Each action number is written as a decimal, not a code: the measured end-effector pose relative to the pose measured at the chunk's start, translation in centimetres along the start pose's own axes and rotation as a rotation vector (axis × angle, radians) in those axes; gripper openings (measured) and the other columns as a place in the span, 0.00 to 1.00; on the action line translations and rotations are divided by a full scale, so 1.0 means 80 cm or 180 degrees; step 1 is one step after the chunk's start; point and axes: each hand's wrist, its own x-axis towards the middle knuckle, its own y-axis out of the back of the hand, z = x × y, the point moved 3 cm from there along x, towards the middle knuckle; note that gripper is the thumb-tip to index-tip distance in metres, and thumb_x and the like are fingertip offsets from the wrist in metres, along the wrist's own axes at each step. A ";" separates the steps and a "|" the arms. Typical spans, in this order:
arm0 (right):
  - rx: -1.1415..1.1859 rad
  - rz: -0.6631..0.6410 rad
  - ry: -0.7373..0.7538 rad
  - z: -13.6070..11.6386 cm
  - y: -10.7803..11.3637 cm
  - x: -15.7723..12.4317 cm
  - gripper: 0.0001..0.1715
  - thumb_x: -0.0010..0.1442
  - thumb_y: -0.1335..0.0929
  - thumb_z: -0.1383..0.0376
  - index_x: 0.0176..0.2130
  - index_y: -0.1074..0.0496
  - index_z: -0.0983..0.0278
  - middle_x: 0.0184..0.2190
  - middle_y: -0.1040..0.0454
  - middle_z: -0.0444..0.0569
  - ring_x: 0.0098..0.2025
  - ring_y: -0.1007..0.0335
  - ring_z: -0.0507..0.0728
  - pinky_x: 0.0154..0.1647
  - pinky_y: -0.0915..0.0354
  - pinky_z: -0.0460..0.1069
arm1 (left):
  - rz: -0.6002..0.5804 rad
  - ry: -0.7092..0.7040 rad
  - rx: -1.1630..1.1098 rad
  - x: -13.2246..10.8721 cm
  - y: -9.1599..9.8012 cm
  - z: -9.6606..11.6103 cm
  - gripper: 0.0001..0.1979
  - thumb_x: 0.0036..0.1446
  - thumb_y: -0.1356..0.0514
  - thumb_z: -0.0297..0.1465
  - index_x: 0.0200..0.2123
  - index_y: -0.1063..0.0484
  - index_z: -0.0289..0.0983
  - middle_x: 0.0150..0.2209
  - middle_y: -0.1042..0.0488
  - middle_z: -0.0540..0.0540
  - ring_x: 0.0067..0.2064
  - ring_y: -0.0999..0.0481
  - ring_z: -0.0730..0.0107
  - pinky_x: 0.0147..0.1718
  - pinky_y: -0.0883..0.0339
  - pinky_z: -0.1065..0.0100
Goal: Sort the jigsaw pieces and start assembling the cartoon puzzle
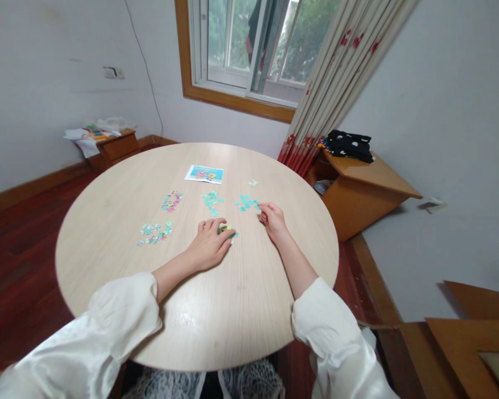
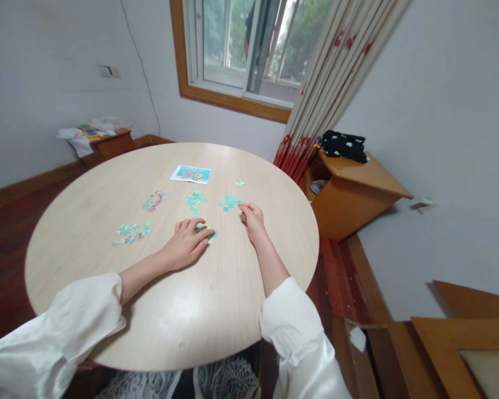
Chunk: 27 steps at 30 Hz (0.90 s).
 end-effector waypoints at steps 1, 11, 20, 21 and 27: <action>-0.0003 0.0000 0.0003 0.000 0.000 0.000 0.08 0.41 0.28 0.63 0.23 0.31 0.62 0.10 0.47 0.33 0.15 0.57 0.45 0.18 0.57 0.43 | 0.0071 0.0046 -0.0039 0.001 0.001 -0.003 0.17 0.63 0.52 0.34 0.48 0.28 0.39 0.52 0.36 0.36 0.52 0.39 0.50 0.49 0.45 0.48; -0.0066 -0.0036 0.0035 0.001 -0.001 0.000 0.07 0.41 0.29 0.64 0.23 0.31 0.63 0.10 0.47 0.33 0.15 0.57 0.45 0.18 0.58 0.44 | 0.1212 0.1197 -0.0741 0.011 0.037 -0.073 0.02 0.53 0.47 0.28 0.29 0.39 0.39 0.31 0.33 0.47 0.37 0.32 0.63 0.40 0.37 0.61; -0.0144 -0.0081 0.0080 0.003 -0.002 0.001 0.06 0.41 0.30 0.64 0.23 0.31 0.63 0.10 0.48 0.33 0.16 0.58 0.45 0.20 0.60 0.44 | 0.1484 0.1507 -0.0975 0.012 0.049 -0.089 0.05 0.48 0.46 0.27 0.25 0.42 0.40 0.27 0.36 0.51 0.32 0.35 0.68 0.33 0.39 0.66; -0.0156 -0.0080 0.0084 0.003 -0.002 0.001 0.06 0.41 0.30 0.64 0.23 0.31 0.63 0.10 0.48 0.33 0.16 0.58 0.45 0.20 0.60 0.44 | 0.1459 0.1519 -0.1042 0.011 0.047 -0.087 0.04 0.48 0.46 0.27 0.25 0.41 0.40 0.26 0.36 0.51 0.30 0.35 0.69 0.32 0.39 0.67; -0.0228 -0.0098 0.0113 0.002 -0.003 0.000 0.08 0.40 0.29 0.62 0.23 0.30 0.63 0.11 0.47 0.33 0.16 0.57 0.45 0.20 0.59 0.45 | 0.0744 0.1264 -0.1477 0.009 0.028 -0.063 0.02 0.50 0.48 0.27 0.27 0.39 0.39 0.19 0.39 0.55 0.23 0.38 0.72 0.26 0.44 0.70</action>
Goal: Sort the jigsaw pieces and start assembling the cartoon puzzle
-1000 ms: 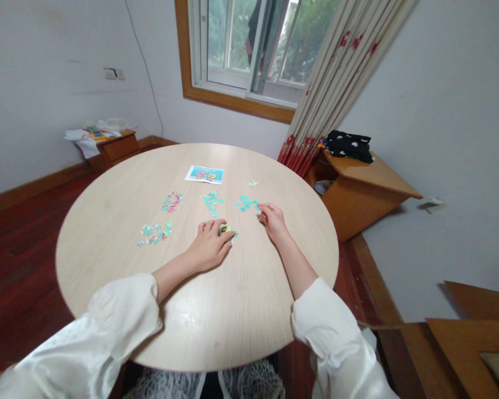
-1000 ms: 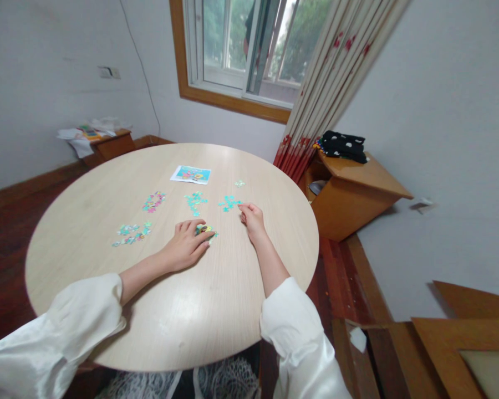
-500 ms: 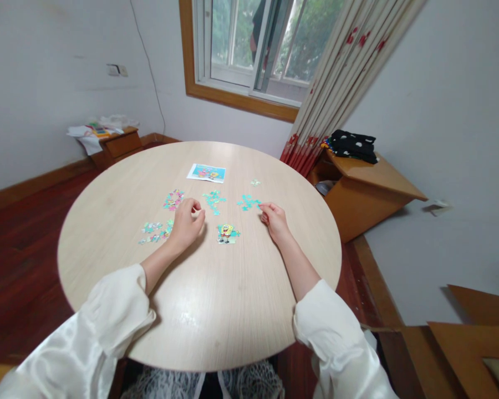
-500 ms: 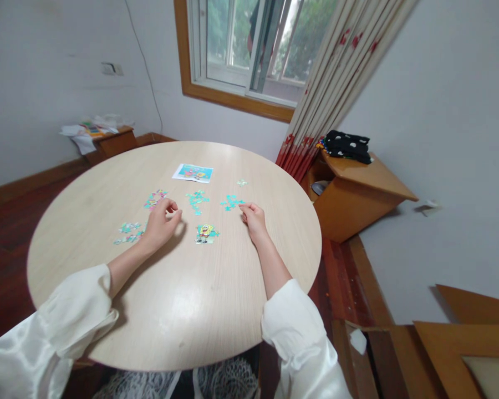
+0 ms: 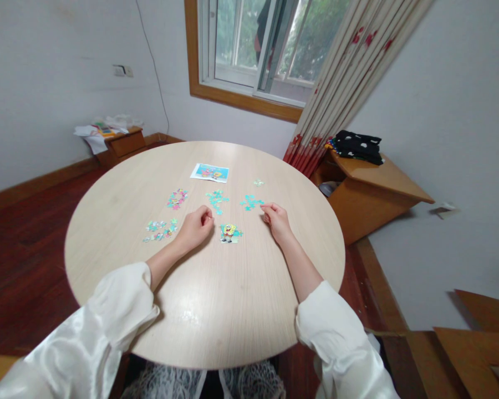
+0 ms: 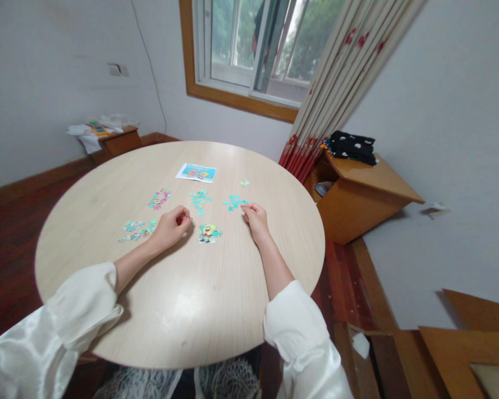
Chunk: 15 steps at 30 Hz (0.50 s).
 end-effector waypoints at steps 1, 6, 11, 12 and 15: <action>-0.0009 -0.0006 0.0006 0.000 0.000 0.000 0.09 0.40 0.29 0.62 0.24 0.31 0.63 0.11 0.47 0.33 0.16 0.57 0.45 0.20 0.59 0.45 | -0.0212 -0.0071 0.0003 -0.003 -0.006 0.002 0.02 0.51 0.47 0.28 0.27 0.38 0.38 0.19 0.38 0.55 0.23 0.37 0.72 0.26 0.44 0.70; -0.0045 -0.0025 0.0014 0.002 0.001 0.000 0.09 0.40 0.29 0.62 0.23 0.31 0.63 0.11 0.47 0.33 0.16 0.57 0.45 0.20 0.58 0.45 | -0.0855 -0.0269 0.0135 -0.010 -0.021 0.006 0.03 0.52 0.47 0.28 0.26 0.37 0.38 0.19 0.37 0.54 0.23 0.37 0.72 0.26 0.46 0.71; -0.0070 -0.0017 0.0032 0.004 0.002 0.002 0.10 0.40 0.29 0.61 0.24 0.31 0.63 0.10 0.47 0.32 0.16 0.57 0.45 0.20 0.59 0.45 | -0.0883 -0.0264 0.0120 -0.009 -0.018 0.007 0.03 0.52 0.47 0.28 0.26 0.38 0.38 0.19 0.38 0.55 0.23 0.38 0.73 0.26 0.46 0.71; -0.0078 -0.0019 0.0035 0.004 0.002 0.002 0.10 0.40 0.29 0.61 0.24 0.31 0.63 0.10 0.48 0.32 0.16 0.58 0.45 0.20 0.59 0.45 | -0.0893 -0.0265 0.0122 -0.008 -0.018 0.007 0.03 0.52 0.47 0.28 0.26 0.38 0.38 0.19 0.38 0.55 0.23 0.38 0.73 0.26 0.46 0.71; -0.0100 -0.0029 0.0043 0.004 0.001 0.002 0.10 0.41 0.29 0.61 0.24 0.31 0.63 0.11 0.48 0.32 0.15 0.58 0.45 0.20 0.60 0.45 | -0.0921 -0.0251 0.0124 -0.009 -0.018 0.007 0.03 0.51 0.47 0.27 0.26 0.37 0.38 0.19 0.37 0.54 0.23 0.37 0.72 0.26 0.46 0.71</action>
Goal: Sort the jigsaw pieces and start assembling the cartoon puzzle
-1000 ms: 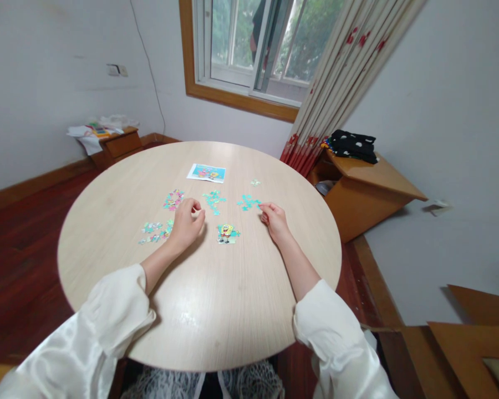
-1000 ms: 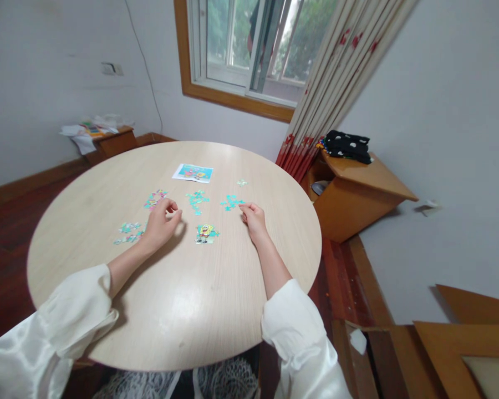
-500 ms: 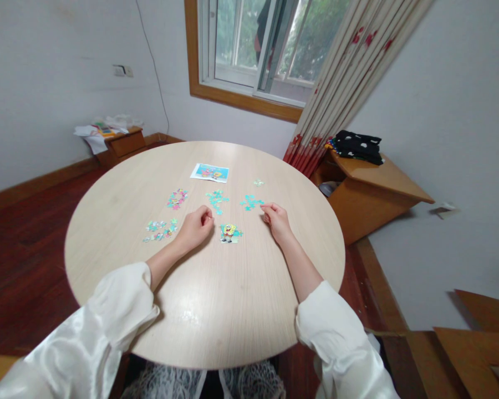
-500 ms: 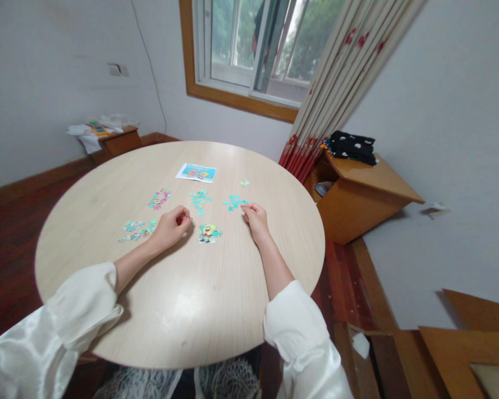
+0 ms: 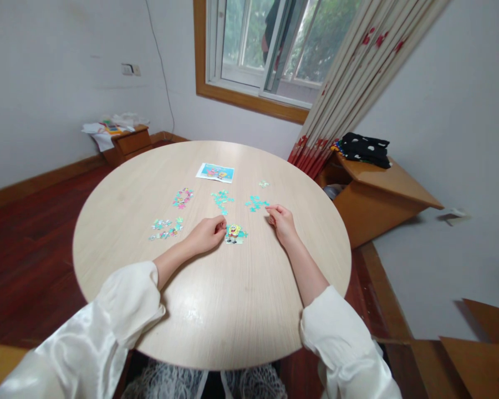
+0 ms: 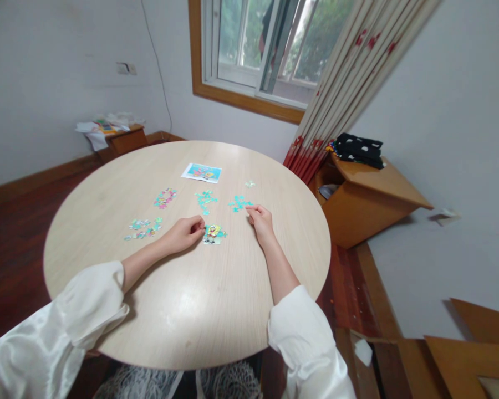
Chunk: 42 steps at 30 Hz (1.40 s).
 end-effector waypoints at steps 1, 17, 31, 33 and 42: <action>-0.0003 -0.0001 0.0005 0.000 0.000 0.000 0.10 0.41 0.29 0.61 0.24 0.31 0.63 0.11 0.48 0.32 0.15 0.58 0.45 0.19 0.60 0.45 | -0.0009 0.0008 -0.0007 0.000 0.000 0.000 0.03 0.51 0.47 0.27 0.26 0.37 0.38 0.19 0.37 0.54 0.23 0.37 0.72 0.26 0.46 0.71; 0.0026 0.0413 0.0045 -0.002 0.004 0.000 0.07 0.41 0.29 0.63 0.24 0.31 0.64 0.11 0.47 0.33 0.16 0.56 0.45 0.19 0.58 0.43 | -0.0050 0.0076 -0.0158 0.001 0.000 -0.003 0.04 0.52 0.46 0.30 0.26 0.36 0.37 0.19 0.37 0.54 0.23 0.37 0.72 0.26 0.45 0.71; 0.0255 0.1708 0.0211 -0.016 0.081 0.007 0.14 0.49 0.32 0.63 0.23 0.44 0.60 0.11 0.54 0.30 0.14 0.61 0.45 0.15 0.59 0.44 | 0.0098 0.0047 -0.0114 0.001 0.001 -0.008 0.06 0.53 0.46 0.33 0.27 0.37 0.38 0.21 0.34 0.53 0.24 0.35 0.71 0.27 0.44 0.70; 0.0240 0.1690 0.0214 -0.014 0.078 0.007 0.15 0.48 0.32 0.63 0.22 0.45 0.60 0.11 0.54 0.30 0.14 0.60 0.45 0.16 0.58 0.44 | 0.0241 0.0073 -0.0079 0.002 0.003 -0.010 0.06 0.53 0.46 0.33 0.27 0.37 0.38 0.21 0.34 0.53 0.24 0.35 0.71 0.27 0.44 0.69; 0.0082 0.1586 0.0249 -0.009 0.072 0.008 0.11 0.46 0.31 0.60 0.25 0.38 0.60 0.12 0.52 0.31 0.15 0.56 0.47 0.17 0.56 0.45 | 0.0611 0.0242 -0.0035 0.003 0.005 -0.016 0.04 0.54 0.47 0.32 0.30 0.36 0.38 0.21 0.33 0.53 0.25 0.33 0.70 0.27 0.42 0.69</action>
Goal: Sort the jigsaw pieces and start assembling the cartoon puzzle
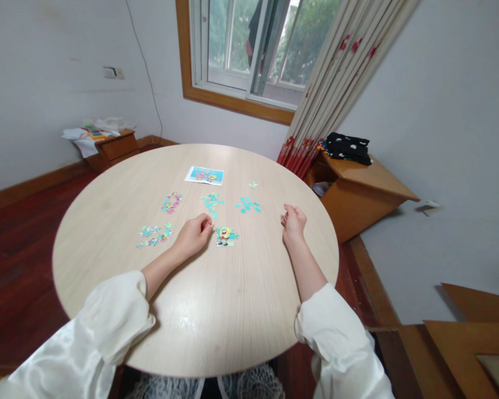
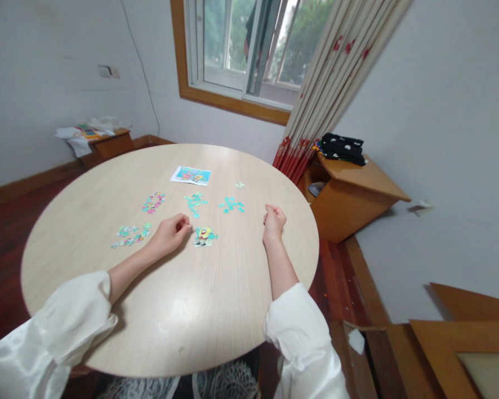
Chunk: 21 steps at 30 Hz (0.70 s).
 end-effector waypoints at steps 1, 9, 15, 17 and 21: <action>-0.0016 -0.0014 0.0003 0.000 -0.001 -0.001 0.10 0.46 0.31 0.60 0.25 0.37 0.61 0.12 0.52 0.31 0.15 0.56 0.47 0.17 0.56 0.45 | 0.0033 0.0002 0.0031 0.000 0.001 0.000 0.03 0.54 0.47 0.31 0.30 0.36 0.38 0.21 0.33 0.53 0.25 0.33 0.69 0.27 0.42 0.69; -0.0123 -0.0114 0.0046 0.000 -0.008 -0.008 0.09 0.46 0.31 0.60 0.27 0.33 0.62 0.12 0.50 0.32 0.15 0.56 0.46 0.18 0.57 0.45 | 0.0144 0.0032 0.0051 0.001 0.004 -0.001 0.03 0.54 0.48 0.31 0.29 0.38 0.39 0.20 0.35 0.54 0.25 0.34 0.70 0.27 0.43 0.69; -0.0214 -0.0137 0.0109 -0.001 -0.011 -0.010 0.08 0.45 0.31 0.60 0.26 0.32 0.62 0.12 0.48 0.33 0.16 0.56 0.47 0.18 0.57 0.44 | 0.0165 0.0053 0.0040 0.002 0.004 -0.003 0.04 0.54 0.48 0.32 0.29 0.37 0.39 0.21 0.35 0.53 0.25 0.34 0.70 0.27 0.43 0.69; -0.0241 -0.0138 0.0129 -0.002 -0.012 -0.011 0.07 0.44 0.32 0.61 0.26 0.32 0.62 0.13 0.48 0.33 0.16 0.56 0.47 0.19 0.56 0.44 | 0.0143 0.0082 0.0057 0.002 0.004 -0.004 0.04 0.53 0.47 0.32 0.29 0.36 0.38 0.21 0.34 0.53 0.25 0.34 0.69 0.27 0.43 0.69; -0.0326 -0.0152 0.0168 -0.005 -0.013 -0.014 0.07 0.44 0.32 0.62 0.26 0.32 0.62 0.13 0.46 0.34 0.17 0.55 0.47 0.19 0.55 0.44 | 0.0144 0.0141 0.0103 0.001 0.004 -0.007 0.05 0.52 0.46 0.33 0.28 0.34 0.38 0.20 0.33 0.53 0.25 0.33 0.69 0.27 0.43 0.69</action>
